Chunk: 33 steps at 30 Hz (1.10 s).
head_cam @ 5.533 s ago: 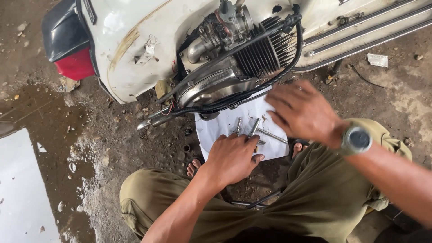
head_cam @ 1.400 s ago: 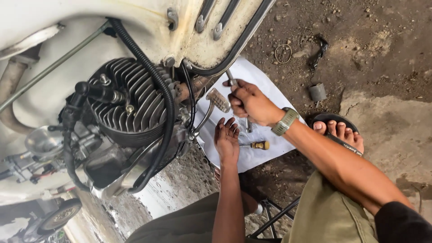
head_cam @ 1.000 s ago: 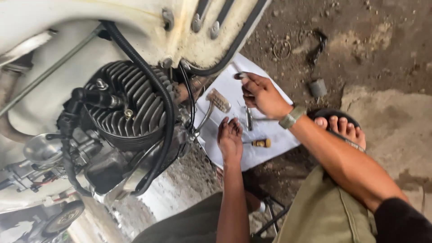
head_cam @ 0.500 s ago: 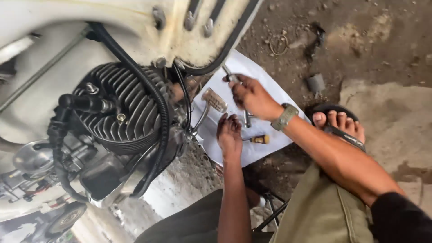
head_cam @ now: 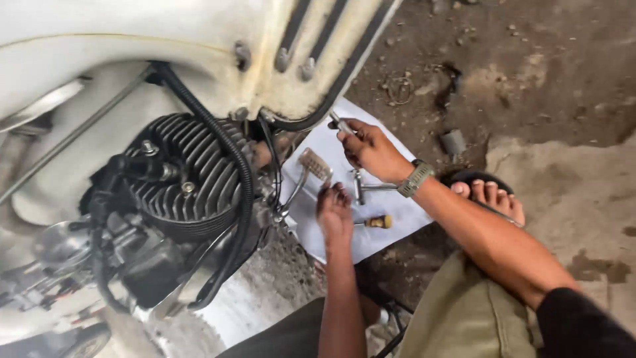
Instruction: The person sits on the ground and uses a screwdriver to tighten a bolt on the motorcycle engine. They then use a wrench to tighten a nut on the engine and adjust a hose connected to the engine.
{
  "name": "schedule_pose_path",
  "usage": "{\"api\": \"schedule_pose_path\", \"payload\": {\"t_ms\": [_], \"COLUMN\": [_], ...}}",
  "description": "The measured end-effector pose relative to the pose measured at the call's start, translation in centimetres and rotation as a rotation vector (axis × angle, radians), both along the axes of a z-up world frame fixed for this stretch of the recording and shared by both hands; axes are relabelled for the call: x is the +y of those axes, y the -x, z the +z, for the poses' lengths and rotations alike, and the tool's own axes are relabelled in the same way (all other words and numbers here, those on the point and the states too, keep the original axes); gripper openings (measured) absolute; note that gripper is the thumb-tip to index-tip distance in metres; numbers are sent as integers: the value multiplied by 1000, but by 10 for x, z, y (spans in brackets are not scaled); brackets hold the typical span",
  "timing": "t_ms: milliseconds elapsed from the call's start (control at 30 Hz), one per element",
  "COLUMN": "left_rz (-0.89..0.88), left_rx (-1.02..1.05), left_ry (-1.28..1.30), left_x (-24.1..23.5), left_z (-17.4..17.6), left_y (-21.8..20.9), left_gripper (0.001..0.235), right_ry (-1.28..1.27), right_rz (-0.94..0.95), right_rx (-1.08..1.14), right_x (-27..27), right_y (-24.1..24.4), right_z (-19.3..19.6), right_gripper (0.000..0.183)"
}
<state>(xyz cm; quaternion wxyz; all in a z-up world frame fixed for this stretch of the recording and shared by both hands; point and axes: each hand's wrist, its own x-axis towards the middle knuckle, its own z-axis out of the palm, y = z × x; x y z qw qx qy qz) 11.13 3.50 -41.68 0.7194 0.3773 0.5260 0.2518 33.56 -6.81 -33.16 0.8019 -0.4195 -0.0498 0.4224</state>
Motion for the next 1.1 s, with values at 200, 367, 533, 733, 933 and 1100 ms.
{"api": "schedule_pose_path", "payload": {"t_ms": [200, 367, 533, 733, 933, 1100], "left_rz": [14, 41, 38, -15, -51, 5], "left_rx": [46, 12, -24, -4, 36, -13], "left_ry": [10, 27, 28, 48, 23, 6], "left_x": [-4, -7, -8, -21, -24, -22], "left_z": [8, 24, 7, 21, 27, 15], "left_y": [8, -9, 0, -11, -10, -10], "left_gripper": [16, 16, 23, 24, 25, 25], "right_ry": [-55, 23, -13, -1, -100, -138], "right_rz": [-4, -29, -20, 32, 24, 33], "right_rx": [326, 233, 52, -17, 213, 251], "right_x": [2, 13, 6, 2, 2, 16], "right_y": [14, -1, -3, -5, 2, 15], "right_z": [30, 31, 2, 10, 27, 3], "right_gripper": [31, 14, 16, 15, 11, 19]}}
